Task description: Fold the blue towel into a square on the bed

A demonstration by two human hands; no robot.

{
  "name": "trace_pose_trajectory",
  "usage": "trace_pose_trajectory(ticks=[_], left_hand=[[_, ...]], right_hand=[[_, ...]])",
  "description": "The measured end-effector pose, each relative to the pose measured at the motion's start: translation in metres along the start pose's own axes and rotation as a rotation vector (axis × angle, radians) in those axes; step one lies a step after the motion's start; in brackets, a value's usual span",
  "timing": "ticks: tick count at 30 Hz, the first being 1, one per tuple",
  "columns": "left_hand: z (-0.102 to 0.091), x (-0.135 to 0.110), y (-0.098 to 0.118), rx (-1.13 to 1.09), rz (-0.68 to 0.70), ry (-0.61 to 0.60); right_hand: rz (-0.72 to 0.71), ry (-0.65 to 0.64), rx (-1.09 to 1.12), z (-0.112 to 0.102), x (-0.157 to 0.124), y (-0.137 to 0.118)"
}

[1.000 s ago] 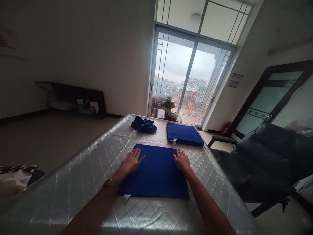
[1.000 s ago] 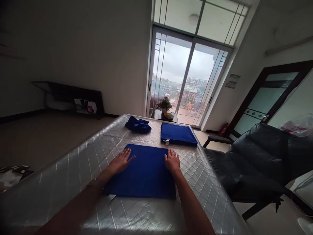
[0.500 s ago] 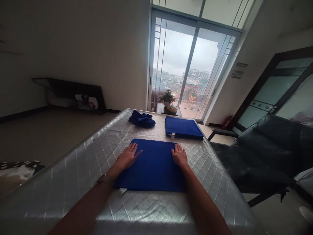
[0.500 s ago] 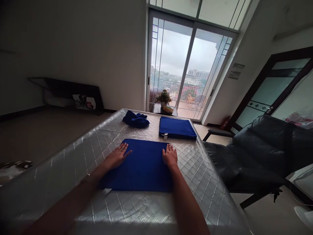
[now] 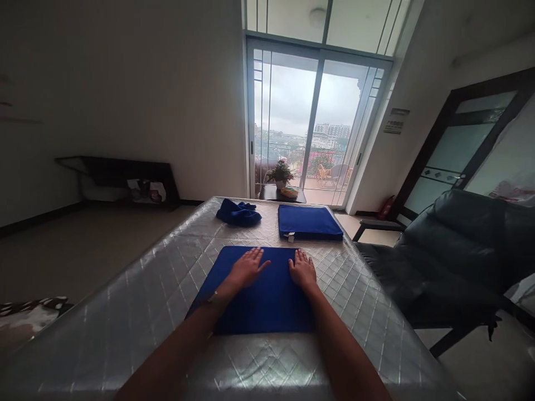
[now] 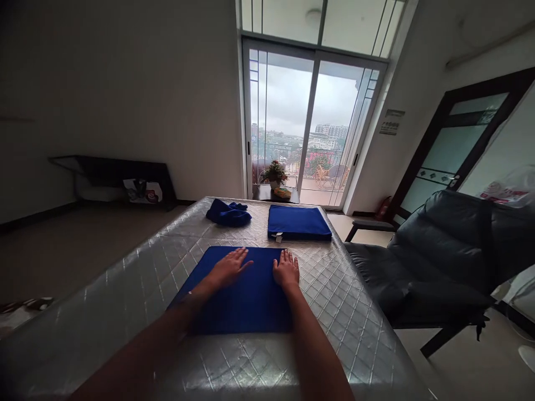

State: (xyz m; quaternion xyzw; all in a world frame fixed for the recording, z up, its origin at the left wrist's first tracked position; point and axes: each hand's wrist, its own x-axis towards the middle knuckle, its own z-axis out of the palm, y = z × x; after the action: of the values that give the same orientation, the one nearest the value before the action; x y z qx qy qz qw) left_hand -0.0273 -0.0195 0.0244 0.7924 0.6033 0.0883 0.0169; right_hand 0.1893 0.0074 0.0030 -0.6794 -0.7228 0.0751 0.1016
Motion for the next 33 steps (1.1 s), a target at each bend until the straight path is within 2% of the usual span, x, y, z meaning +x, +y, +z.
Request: trace_pose_trajectory(ticks=[4, 6, 8, 11, 14, 18, 22, 26, 29, 33], left_hand=[[0.020, 0.033, 0.065, -0.079, 0.159, 0.057], [0.031, 0.048, 0.088, -0.117, 0.208, 0.083], [0.041, 0.058, 0.100, -0.141, 0.231, 0.096], [0.051, 0.064, 0.100, -0.153, 0.227, 0.084], [0.055, 0.061, 0.085, -0.153, 0.191, 0.054], [0.049, 0.050, 0.052, -0.132, 0.098, 0.018], [0.034, 0.036, 0.006, -0.085, -0.017, -0.034], [0.018, 0.015, -0.049, -0.050, -0.131, -0.042], [0.012, 0.001, -0.082, -0.029, -0.215, -0.037], [0.012, -0.007, -0.099, -0.026, -0.260, -0.024]], right_hand=[[-0.034, -0.009, -0.027, 0.000, -0.002, 0.003], [-0.069, -0.026, -0.066, 0.000, -0.002, 0.006], [-0.093, -0.033, -0.095, 0.000, -0.003, 0.009], [-0.100, -0.025, -0.095, 0.001, -0.003, 0.010], [-0.084, -0.021, -0.072, 0.001, -0.002, 0.008], [-0.039, 0.006, -0.025, 0.003, 0.001, 0.004], [-0.016, 0.005, -0.007, 0.003, 0.002, 0.003], [-0.012, 0.003, -0.003, 0.002, 0.001, 0.003], [-0.004, 0.002, -0.005, 0.001, 0.001, 0.003], [0.002, -0.013, -0.018, 0.001, 0.003, 0.002]])
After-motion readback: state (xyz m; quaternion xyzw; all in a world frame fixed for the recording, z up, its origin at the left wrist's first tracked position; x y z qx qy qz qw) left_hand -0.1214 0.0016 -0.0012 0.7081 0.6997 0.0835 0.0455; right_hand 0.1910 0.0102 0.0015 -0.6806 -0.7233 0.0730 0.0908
